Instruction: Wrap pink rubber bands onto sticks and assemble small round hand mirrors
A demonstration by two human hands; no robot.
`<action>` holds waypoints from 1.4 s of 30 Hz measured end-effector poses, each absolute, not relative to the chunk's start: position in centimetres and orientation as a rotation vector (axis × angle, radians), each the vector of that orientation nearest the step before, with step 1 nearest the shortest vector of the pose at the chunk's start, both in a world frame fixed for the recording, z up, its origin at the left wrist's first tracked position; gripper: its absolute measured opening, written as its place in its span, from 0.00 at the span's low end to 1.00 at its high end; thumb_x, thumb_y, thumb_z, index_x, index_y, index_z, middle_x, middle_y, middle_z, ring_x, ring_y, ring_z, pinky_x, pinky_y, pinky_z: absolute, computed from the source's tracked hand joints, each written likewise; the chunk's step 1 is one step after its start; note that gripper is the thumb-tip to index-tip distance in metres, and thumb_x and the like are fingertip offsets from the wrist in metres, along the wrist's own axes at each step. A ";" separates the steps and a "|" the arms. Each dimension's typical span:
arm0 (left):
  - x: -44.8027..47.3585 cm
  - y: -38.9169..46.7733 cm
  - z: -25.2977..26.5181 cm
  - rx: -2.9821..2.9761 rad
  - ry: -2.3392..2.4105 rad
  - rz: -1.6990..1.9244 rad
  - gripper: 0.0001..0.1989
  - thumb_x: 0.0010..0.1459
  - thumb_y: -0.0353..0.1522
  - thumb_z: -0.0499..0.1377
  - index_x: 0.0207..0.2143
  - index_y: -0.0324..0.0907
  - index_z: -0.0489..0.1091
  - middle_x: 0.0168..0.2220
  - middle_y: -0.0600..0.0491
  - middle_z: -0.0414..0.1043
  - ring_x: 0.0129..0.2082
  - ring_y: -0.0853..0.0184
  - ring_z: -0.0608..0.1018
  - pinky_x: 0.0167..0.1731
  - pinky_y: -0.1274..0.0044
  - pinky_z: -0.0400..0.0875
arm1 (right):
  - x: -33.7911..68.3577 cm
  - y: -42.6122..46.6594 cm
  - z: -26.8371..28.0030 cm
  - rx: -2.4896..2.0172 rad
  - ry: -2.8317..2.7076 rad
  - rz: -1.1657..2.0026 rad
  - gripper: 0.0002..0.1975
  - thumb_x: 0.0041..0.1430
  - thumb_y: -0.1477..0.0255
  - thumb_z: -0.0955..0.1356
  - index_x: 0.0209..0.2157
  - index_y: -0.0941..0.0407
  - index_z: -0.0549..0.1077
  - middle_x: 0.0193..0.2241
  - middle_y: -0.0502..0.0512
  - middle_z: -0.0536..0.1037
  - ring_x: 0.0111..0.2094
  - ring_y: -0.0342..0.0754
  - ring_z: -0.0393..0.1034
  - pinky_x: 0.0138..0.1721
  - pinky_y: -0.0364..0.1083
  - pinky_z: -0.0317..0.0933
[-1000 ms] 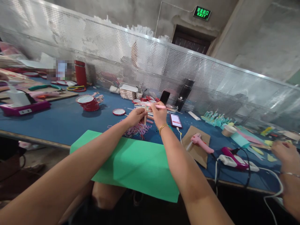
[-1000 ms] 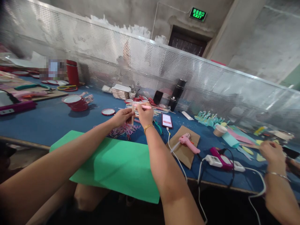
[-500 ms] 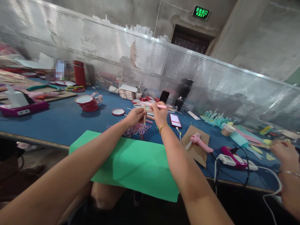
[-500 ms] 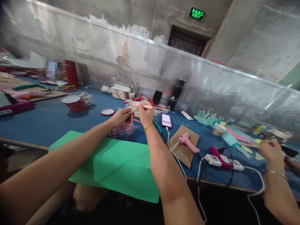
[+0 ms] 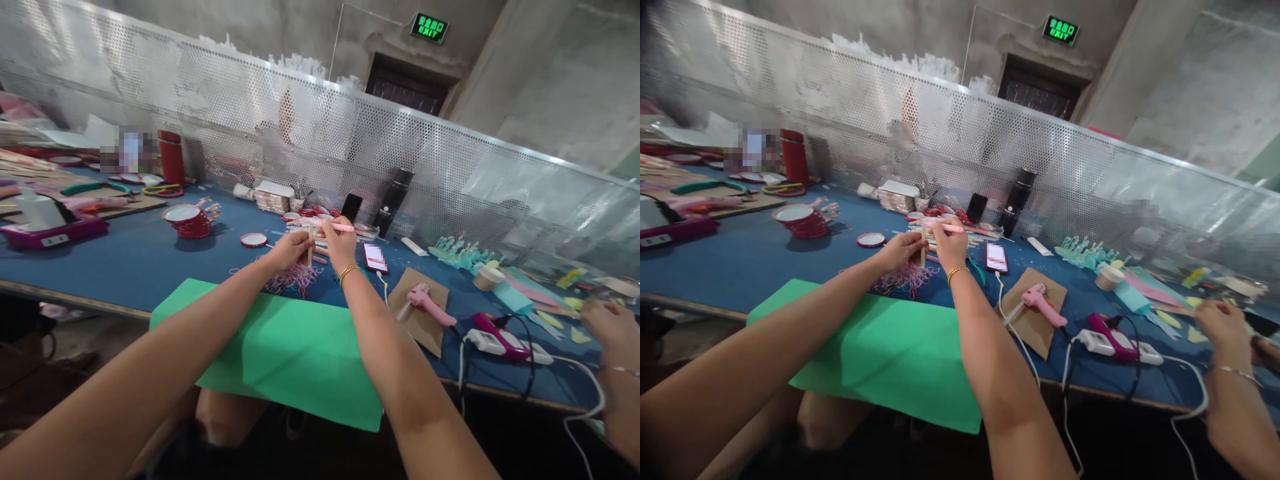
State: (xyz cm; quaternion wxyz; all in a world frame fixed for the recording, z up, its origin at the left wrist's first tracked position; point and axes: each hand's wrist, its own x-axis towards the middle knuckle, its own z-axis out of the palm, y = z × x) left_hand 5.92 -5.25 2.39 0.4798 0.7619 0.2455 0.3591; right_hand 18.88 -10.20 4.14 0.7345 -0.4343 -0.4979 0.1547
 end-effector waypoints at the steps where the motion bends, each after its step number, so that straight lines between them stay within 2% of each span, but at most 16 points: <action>1: 5.9 -5.3 2.4 1.859 0.601 0.874 0.13 0.61 0.37 0.56 0.25 0.40 0.62 0.16 0.56 0.67 0.14 0.73 0.69 0.16 0.81 0.62 | 18.9 -10.1 4.1 -0.957 -1.100 0.342 0.10 0.54 0.63 0.68 0.28 0.54 0.67 0.22 0.46 0.76 0.26 0.42 0.71 0.32 0.43 0.67; 15: 5.9 -5.5 2.5 1.845 0.593 0.875 0.12 0.62 0.34 0.55 0.26 0.39 0.62 0.16 0.57 0.67 0.14 0.73 0.69 0.16 0.82 0.63 | 19.3 -9.8 3.8 -0.969 -1.113 0.296 0.10 0.55 0.62 0.68 0.28 0.54 0.67 0.22 0.46 0.75 0.26 0.42 0.71 0.31 0.42 0.66; 42: 5.9 -5.3 2.3 1.839 0.564 0.867 0.13 0.60 0.37 0.57 0.25 0.40 0.63 0.17 0.56 0.68 0.15 0.73 0.69 0.17 0.81 0.63 | 19.2 -9.9 3.9 -0.935 -1.075 0.333 0.08 0.54 0.65 0.68 0.27 0.54 0.67 0.22 0.46 0.75 0.25 0.42 0.70 0.31 0.42 0.66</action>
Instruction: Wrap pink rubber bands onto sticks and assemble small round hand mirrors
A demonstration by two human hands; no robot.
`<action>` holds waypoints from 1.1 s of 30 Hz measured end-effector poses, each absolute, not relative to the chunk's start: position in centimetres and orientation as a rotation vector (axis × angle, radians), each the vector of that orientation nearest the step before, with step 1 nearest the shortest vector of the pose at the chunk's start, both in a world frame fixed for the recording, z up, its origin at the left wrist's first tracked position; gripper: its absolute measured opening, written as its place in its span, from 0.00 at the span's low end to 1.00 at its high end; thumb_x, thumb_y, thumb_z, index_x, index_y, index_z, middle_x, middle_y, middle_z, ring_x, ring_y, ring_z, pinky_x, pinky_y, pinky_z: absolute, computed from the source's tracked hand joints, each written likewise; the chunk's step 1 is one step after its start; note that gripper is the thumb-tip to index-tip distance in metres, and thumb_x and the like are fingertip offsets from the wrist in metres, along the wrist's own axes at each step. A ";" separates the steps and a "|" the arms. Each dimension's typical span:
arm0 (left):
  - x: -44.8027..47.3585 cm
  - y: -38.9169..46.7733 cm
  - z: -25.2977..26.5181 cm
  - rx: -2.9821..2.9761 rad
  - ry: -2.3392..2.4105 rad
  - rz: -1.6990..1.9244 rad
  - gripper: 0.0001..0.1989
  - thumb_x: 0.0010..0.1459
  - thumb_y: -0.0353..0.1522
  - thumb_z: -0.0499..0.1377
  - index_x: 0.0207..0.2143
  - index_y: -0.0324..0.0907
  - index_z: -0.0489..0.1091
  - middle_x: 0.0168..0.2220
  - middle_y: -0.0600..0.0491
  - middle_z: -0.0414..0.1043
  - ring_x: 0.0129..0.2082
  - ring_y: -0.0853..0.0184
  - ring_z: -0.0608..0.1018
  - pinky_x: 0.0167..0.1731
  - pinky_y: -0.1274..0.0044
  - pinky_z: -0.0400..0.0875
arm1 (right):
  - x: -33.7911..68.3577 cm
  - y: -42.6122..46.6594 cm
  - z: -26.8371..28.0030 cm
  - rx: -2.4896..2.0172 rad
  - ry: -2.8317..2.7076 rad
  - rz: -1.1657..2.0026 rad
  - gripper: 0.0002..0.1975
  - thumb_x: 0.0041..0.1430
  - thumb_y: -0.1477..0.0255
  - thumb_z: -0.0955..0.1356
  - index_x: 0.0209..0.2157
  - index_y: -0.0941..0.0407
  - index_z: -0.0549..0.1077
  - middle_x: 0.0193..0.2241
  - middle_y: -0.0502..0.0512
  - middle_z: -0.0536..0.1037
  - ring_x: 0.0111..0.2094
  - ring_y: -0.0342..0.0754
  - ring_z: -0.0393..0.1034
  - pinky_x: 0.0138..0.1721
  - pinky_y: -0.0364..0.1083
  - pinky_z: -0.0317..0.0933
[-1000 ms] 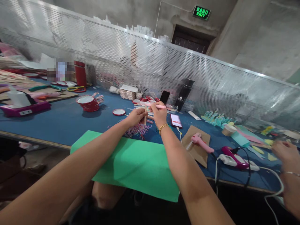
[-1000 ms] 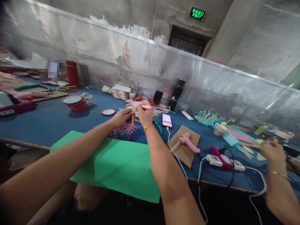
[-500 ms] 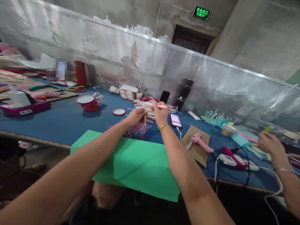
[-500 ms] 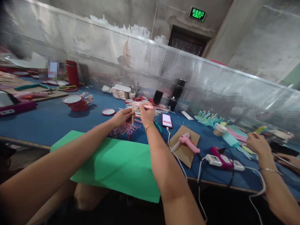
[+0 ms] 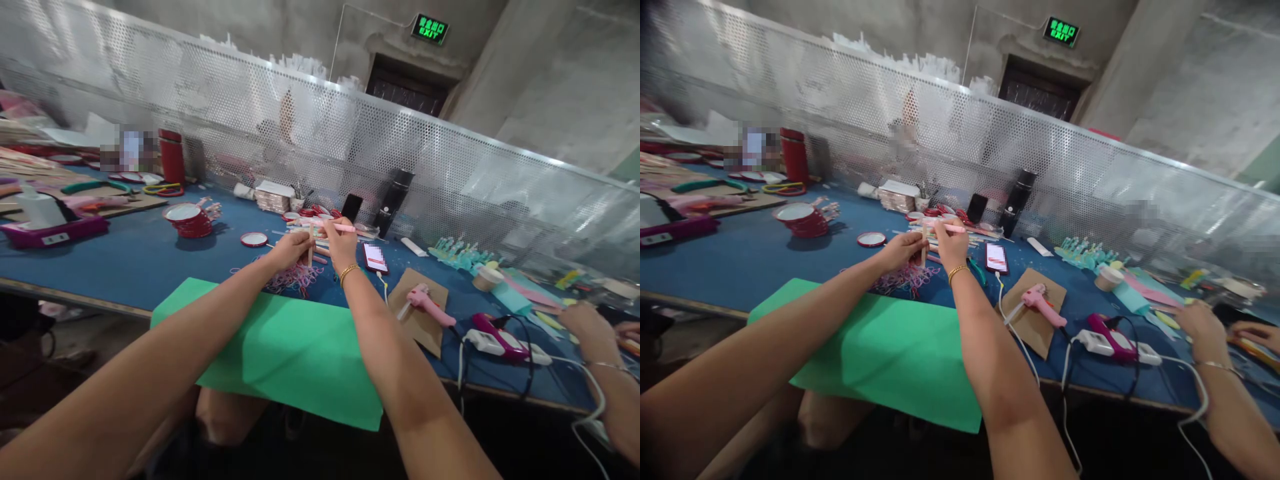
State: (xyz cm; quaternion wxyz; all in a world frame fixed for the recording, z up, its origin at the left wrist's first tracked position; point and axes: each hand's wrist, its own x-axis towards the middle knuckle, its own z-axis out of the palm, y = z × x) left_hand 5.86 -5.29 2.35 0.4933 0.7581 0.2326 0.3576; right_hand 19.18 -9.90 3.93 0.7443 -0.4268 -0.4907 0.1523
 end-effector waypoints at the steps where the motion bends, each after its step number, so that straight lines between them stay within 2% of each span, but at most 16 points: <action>1: 5.9 -5.3 2.4 1.836 0.569 0.866 0.13 0.60 0.37 0.57 0.25 0.40 0.63 0.17 0.56 0.68 0.15 0.73 0.69 0.17 0.81 0.63 | 19.2 -9.9 3.9 -0.936 -1.082 0.333 0.08 0.54 0.65 0.68 0.27 0.54 0.67 0.22 0.46 0.75 0.25 0.42 0.70 0.31 0.42 0.66; 11: 5.9 -5.1 2.2 1.827 0.561 0.871 0.15 0.59 0.39 0.59 0.25 0.39 0.63 0.17 0.57 0.67 0.14 0.73 0.69 0.17 0.82 0.62 | 19.0 -10.1 4.1 -0.962 -1.071 0.352 0.10 0.54 0.63 0.68 0.28 0.54 0.67 0.22 0.46 0.75 0.26 0.42 0.70 0.32 0.42 0.66; 33: 5.9 -5.3 2.4 1.812 0.561 0.878 0.13 0.60 0.38 0.57 0.26 0.39 0.64 0.16 0.56 0.68 0.14 0.73 0.69 0.16 0.82 0.63 | 19.2 -10.0 3.9 -0.954 -1.109 0.316 0.10 0.54 0.63 0.68 0.28 0.54 0.68 0.22 0.47 0.75 0.26 0.43 0.70 0.32 0.42 0.66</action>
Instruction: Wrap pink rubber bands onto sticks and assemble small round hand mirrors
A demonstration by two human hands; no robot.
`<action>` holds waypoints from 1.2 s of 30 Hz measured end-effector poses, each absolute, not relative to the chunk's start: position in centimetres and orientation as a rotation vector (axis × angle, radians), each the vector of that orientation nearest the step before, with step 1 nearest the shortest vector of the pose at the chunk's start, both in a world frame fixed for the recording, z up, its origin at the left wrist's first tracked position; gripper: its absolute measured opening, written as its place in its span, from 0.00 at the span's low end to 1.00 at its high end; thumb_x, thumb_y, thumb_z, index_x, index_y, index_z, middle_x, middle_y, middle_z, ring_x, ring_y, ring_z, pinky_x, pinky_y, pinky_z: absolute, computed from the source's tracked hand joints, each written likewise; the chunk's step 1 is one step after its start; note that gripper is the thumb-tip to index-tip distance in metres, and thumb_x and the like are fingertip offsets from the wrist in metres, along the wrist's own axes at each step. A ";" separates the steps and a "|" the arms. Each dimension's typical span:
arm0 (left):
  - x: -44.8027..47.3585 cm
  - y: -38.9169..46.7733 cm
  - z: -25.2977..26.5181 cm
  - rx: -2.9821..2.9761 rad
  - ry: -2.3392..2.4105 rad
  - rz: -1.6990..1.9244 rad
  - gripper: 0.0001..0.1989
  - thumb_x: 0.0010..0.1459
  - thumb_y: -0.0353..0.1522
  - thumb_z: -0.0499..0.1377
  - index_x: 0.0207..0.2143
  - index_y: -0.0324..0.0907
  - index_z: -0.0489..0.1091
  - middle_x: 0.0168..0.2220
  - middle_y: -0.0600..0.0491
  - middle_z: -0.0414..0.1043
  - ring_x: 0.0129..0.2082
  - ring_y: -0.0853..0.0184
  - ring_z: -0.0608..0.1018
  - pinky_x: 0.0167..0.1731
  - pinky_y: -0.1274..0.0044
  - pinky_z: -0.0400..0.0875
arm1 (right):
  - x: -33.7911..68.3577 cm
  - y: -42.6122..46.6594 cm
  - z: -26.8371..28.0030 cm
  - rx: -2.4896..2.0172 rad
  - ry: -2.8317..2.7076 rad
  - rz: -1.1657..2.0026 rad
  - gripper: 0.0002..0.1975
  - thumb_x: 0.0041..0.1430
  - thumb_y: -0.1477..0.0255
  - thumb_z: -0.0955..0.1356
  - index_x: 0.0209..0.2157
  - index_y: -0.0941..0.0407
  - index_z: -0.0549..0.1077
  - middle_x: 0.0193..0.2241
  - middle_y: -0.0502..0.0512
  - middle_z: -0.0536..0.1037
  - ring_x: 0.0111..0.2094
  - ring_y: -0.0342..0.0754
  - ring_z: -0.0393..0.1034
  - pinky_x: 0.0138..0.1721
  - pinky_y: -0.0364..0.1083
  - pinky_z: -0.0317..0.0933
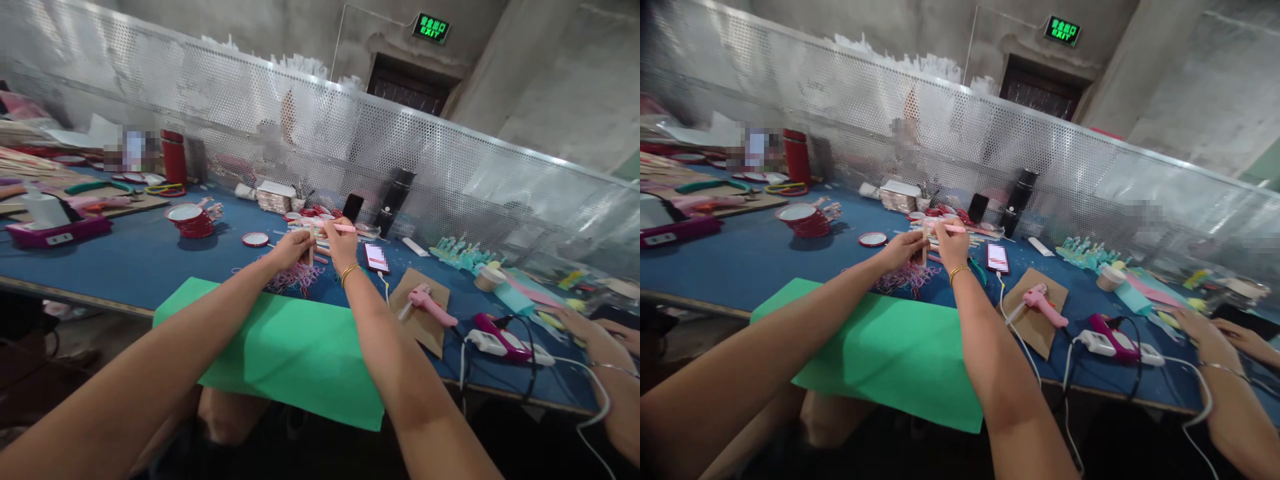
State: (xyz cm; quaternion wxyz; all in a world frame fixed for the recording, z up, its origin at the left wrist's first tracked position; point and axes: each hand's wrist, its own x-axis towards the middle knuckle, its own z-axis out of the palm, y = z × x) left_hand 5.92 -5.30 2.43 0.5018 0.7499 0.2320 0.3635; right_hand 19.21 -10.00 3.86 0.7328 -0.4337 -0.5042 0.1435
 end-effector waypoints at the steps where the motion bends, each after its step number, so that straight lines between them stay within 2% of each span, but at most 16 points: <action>1: 5.9 -5.3 2.4 1.812 0.562 0.881 0.14 0.60 0.38 0.57 0.26 0.39 0.64 0.16 0.56 0.68 0.14 0.73 0.69 0.16 0.82 0.63 | 19.2 -10.0 3.8 -0.954 -1.110 0.317 0.10 0.54 0.63 0.68 0.28 0.54 0.68 0.22 0.47 0.75 0.26 0.43 0.71 0.32 0.42 0.66; 36: 5.9 -5.3 2.1 1.778 0.581 0.890 0.16 0.59 0.40 0.59 0.25 0.39 0.63 0.16 0.57 0.67 0.14 0.74 0.69 0.16 0.82 0.62 | 19.3 -9.8 3.5 -0.978 -1.080 0.305 0.10 0.53 0.63 0.68 0.27 0.54 0.68 0.21 0.46 0.75 0.25 0.42 0.70 0.31 0.42 0.66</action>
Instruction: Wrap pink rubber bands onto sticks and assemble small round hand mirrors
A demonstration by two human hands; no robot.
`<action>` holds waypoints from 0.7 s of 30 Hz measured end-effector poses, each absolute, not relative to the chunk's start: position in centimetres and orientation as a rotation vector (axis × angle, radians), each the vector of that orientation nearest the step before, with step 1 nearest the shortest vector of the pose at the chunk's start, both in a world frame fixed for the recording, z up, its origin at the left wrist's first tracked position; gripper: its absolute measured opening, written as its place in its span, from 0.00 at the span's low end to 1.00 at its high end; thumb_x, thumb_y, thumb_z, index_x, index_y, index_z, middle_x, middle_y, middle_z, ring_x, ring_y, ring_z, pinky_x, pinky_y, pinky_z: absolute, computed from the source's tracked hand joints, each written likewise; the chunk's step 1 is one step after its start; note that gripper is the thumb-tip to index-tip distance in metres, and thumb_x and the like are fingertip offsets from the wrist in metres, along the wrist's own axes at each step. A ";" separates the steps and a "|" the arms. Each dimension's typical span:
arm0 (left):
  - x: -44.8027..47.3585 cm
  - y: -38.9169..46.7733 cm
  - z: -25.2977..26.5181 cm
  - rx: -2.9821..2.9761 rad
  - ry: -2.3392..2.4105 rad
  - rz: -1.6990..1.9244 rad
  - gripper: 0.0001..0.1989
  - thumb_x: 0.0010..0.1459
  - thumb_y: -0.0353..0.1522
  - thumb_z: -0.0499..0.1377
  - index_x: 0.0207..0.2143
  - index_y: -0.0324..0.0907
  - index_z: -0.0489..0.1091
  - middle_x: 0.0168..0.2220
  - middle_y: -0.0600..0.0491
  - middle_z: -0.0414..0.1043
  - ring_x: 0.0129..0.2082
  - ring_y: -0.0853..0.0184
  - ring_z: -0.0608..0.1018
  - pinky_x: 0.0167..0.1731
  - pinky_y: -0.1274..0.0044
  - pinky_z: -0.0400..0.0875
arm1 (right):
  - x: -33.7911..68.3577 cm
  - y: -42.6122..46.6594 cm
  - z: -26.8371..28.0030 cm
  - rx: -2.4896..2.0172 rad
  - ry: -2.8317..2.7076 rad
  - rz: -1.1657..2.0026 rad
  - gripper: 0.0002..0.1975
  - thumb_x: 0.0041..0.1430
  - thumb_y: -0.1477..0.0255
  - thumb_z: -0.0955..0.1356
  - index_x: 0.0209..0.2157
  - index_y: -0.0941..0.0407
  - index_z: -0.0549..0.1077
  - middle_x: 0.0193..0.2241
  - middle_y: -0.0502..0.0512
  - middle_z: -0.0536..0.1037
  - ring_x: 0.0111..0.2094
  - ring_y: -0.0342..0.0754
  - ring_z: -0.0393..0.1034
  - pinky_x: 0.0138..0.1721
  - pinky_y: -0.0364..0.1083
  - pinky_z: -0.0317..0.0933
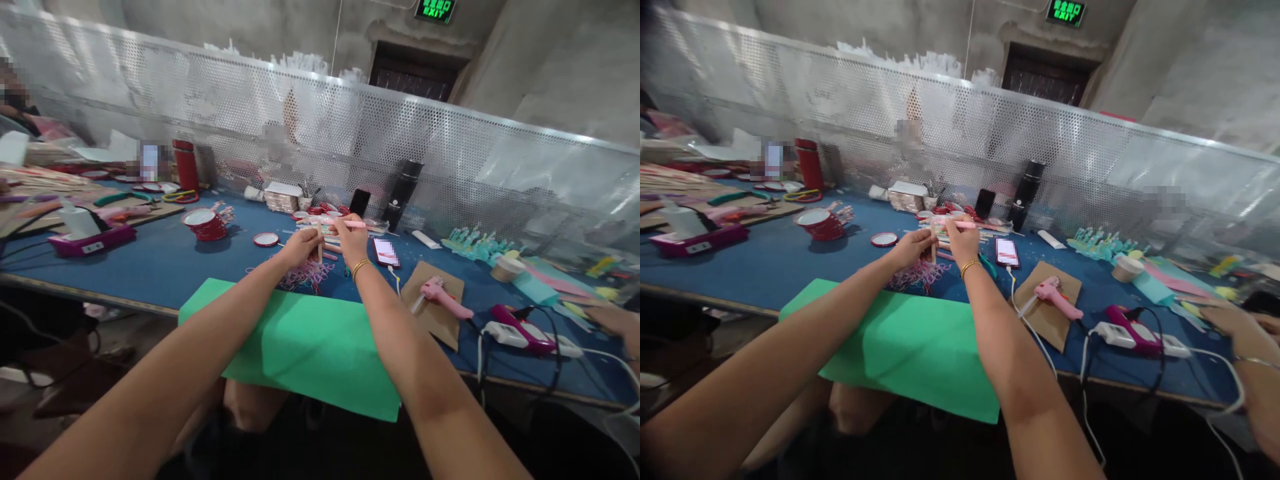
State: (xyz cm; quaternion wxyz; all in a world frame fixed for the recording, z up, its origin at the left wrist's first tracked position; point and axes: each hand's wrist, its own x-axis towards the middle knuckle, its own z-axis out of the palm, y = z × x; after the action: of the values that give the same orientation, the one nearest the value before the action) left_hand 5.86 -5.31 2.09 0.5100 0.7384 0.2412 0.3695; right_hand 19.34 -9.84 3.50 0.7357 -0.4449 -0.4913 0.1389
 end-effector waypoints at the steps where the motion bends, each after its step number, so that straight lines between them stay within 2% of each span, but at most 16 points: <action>1: 5.9 -5.3 2.1 1.786 0.581 0.875 0.16 0.59 0.40 0.59 0.25 0.39 0.63 0.16 0.57 0.67 0.14 0.74 0.69 0.16 0.82 0.61 | 19.4 -9.8 3.4 -0.966 -1.082 0.303 0.10 0.53 0.63 0.68 0.27 0.54 0.68 0.21 0.46 0.75 0.25 0.42 0.70 0.31 0.42 0.65; 12: 5.6 -5.8 2.0 1.809 0.610 0.804 0.15 0.61 0.40 0.56 0.27 0.40 0.63 0.17 0.57 0.68 0.14 0.74 0.68 0.17 0.81 0.62 | 19.2 -10.2 3.0 -0.969 -1.057 0.321 0.08 0.52 0.65 0.69 0.25 0.55 0.70 0.21 0.47 0.76 0.25 0.43 0.70 0.30 0.42 0.63; 21: 5.7 -5.3 1.6 1.788 0.583 0.804 0.17 0.59 0.43 0.58 0.26 0.39 0.64 0.16 0.56 0.68 0.13 0.73 0.67 0.16 0.80 0.61 | 19.5 -10.3 3.0 -1.033 -1.070 0.319 0.07 0.53 0.66 0.68 0.27 0.54 0.69 0.22 0.47 0.76 0.26 0.44 0.71 0.33 0.44 0.64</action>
State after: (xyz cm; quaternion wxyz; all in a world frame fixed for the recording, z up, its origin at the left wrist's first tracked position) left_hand 5.69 -5.33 1.63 0.5211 0.7463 0.2432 0.3353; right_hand 19.51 -10.27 3.04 0.7246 -0.4680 -0.4849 0.1445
